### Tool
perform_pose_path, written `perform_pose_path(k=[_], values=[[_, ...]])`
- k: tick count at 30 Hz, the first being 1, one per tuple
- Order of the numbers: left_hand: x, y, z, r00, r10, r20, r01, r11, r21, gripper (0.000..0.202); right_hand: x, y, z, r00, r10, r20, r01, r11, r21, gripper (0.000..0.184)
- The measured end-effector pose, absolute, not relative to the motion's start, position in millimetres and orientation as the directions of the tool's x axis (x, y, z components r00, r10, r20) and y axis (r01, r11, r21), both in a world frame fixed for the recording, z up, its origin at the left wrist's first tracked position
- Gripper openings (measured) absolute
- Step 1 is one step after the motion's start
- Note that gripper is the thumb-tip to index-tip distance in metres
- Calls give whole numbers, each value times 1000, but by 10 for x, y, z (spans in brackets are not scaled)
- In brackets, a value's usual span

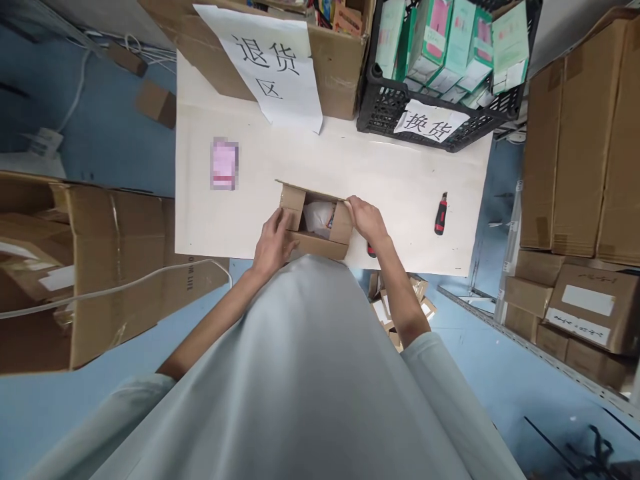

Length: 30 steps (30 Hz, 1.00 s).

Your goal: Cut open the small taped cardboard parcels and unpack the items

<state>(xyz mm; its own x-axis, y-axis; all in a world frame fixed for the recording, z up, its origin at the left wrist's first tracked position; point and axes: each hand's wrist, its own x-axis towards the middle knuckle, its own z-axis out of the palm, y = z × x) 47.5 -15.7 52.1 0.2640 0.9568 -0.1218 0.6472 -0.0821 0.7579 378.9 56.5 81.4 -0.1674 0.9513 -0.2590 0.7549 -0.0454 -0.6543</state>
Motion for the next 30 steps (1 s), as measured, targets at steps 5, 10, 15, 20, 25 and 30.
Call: perform_pose_path(k=[5, 10, 15, 20, 25, 30], values=[[508, -194, 482, 215, 969, -117, 674, -61, 736, 62, 3797, 742, 622, 2, 975, -221, 708, -158, -689, 65], [533, -182, 470, 237, 963, -130, 741, -93, 665, 56, 3754, 910, 382, 199, 933, -300, 670, -353, -653, 73], [581, -114, 598, 261, 952, -162, 861, -153, 486, 63, 3569, 915, 454, 249, 909, -334, 758, -398, -518, 44], [744, 21, 759, 375, 919, -125, 858, -293, 423, 55, 3370, 906, 723, 225, 932, -283, 880, -319, -353, 36], [1070, 228, 762, 578, 791, -199, 772, -452, 446, 52, 3103, 724, 973, 22, 993, -112, 954, -54, -293, 41], [1203, 330, 724, 597, 747, -293, 798, -514, 316, 49, 2790, 439, 984, -387, 889, -245, 916, 340, -214, 39]])
